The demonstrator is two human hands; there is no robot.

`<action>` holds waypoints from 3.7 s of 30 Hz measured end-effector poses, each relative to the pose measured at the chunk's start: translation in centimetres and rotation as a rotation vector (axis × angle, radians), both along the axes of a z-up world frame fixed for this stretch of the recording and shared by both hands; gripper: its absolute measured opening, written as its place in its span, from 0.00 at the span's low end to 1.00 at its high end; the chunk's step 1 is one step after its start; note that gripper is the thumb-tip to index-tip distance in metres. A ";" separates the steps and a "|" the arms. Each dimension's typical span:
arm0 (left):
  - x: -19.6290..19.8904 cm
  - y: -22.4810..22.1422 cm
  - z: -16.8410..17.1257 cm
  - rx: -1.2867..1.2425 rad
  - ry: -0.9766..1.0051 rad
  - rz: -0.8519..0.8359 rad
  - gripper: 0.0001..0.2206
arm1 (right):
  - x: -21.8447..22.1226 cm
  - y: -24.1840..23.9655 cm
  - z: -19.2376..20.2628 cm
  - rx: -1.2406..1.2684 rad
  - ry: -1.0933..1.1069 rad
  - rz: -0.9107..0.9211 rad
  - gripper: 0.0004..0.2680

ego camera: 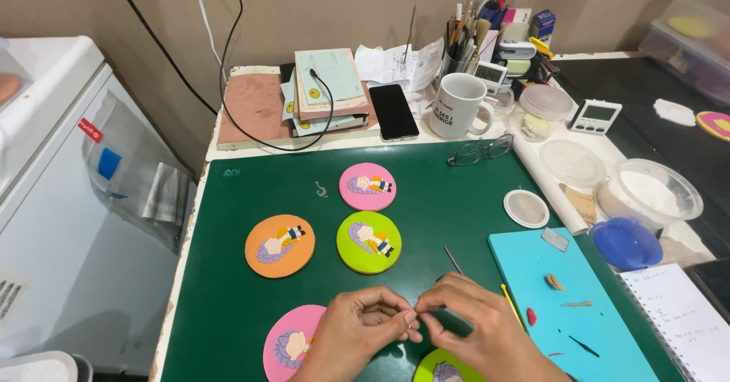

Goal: Shaping small pieces of colored clay and assembling them into character figures on circular bases using hands and sculpting tools.

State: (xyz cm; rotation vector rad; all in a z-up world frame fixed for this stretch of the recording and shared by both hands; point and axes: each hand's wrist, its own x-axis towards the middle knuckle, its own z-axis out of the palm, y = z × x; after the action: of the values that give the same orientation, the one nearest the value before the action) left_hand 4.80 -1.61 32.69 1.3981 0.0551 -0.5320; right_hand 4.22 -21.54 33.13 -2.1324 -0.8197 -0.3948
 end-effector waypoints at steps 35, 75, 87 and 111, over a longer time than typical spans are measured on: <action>0.6 1.4 -0.4 0.489 -0.398 -0.051 0.03 | -2.3 -6.5 -1.2 -0.149 0.456 0.241 0.03; 0.1 0.5 2.2 0.206 0.053 -0.050 0.06 | 0.7 -2.0 -0.2 0.140 0.032 0.139 0.07; -0.8 -0.1 0.5 0.079 0.036 -0.011 0.08 | 0.7 -1.4 -1.2 0.132 -0.046 0.118 0.08; -0.9 -0.1 2.3 0.214 0.029 -0.043 0.05 | 0.3 -1.4 -1.0 0.152 0.085 0.099 0.03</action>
State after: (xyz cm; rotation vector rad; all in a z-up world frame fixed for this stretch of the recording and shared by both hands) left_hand 3.89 -1.74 35.03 1.6032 0.1079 -0.5951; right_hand 4.55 -22.91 32.12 -1.9457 -0.8166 -0.3025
